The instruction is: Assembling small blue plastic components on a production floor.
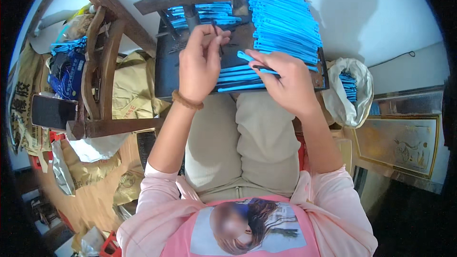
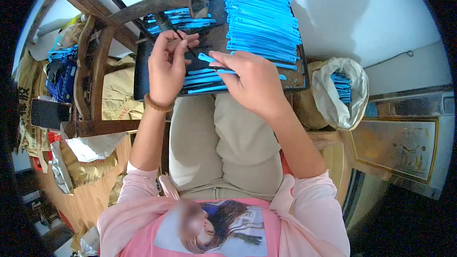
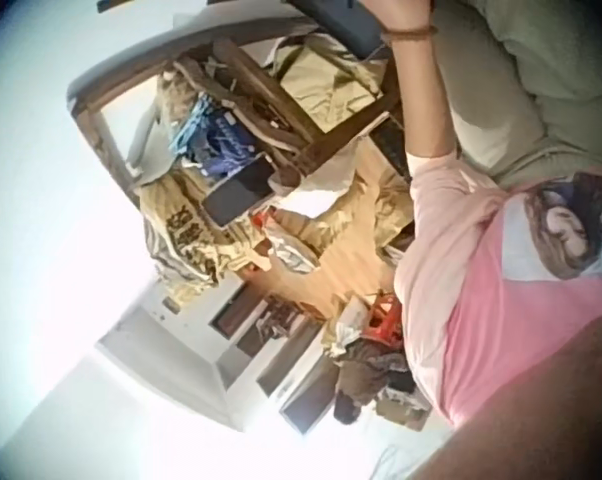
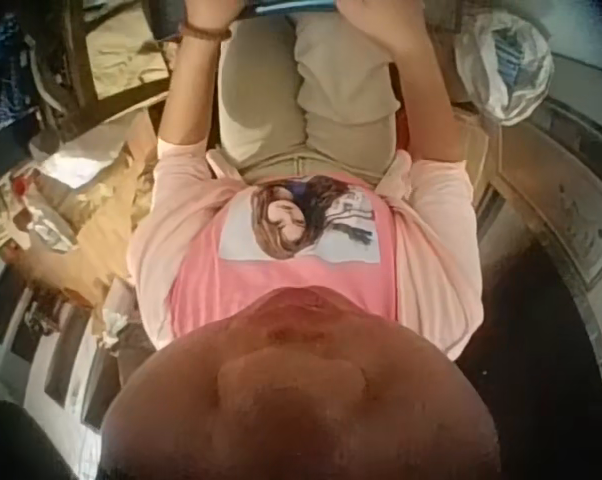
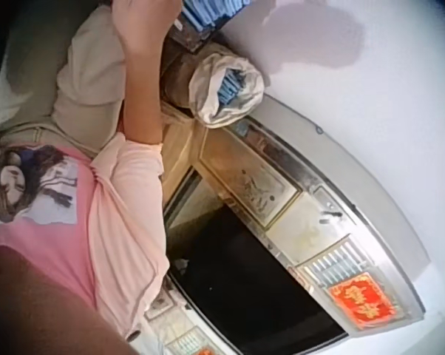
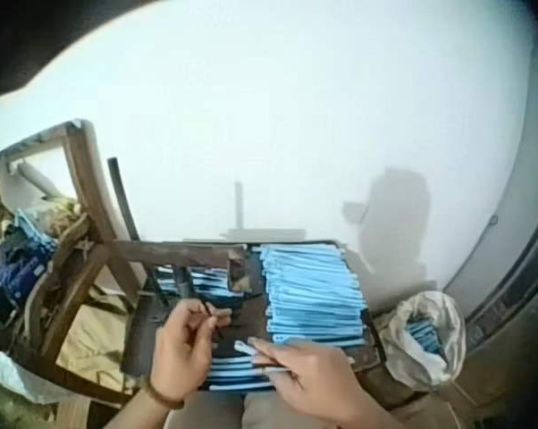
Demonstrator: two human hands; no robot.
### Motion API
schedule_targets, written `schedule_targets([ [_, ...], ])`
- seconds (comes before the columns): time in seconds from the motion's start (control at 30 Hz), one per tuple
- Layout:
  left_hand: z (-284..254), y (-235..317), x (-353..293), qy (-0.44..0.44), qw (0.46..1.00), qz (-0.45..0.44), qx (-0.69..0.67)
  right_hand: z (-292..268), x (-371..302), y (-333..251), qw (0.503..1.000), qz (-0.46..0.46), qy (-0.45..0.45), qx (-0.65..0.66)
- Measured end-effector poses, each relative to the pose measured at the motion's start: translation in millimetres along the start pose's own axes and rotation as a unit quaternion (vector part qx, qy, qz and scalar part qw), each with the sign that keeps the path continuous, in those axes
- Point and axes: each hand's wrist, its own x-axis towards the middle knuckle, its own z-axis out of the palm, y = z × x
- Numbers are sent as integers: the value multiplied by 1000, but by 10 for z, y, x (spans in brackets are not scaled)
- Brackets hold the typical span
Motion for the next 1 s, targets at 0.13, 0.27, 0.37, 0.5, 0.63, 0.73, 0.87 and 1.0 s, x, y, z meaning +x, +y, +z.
schedule_targets([
  [0.13,55,21,102,-20,999,28,24,103,240,101,998,-6,65,4],
  [0.27,71,-5,172,-47,996,35,61,129,407,194,995,-10,93,19],
  [0.37,91,-32,198,-62,996,39,50,197,486,282,991,-43,118,44],
  [0.5,90,-27,234,-69,997,20,39,227,577,293,988,-63,129,56],
  [0.63,69,-57,257,-83,996,6,18,210,620,341,991,-57,106,55],
  [0.73,107,-40,263,-88,996,11,19,156,608,368,988,-62,113,79],
  [0.87,121,-50,247,-82,996,12,28,93,617,355,995,-39,76,60],
  [1.0,135,-56,243,-87,996,2,17,63,625,359,994,-44,79,54],
])
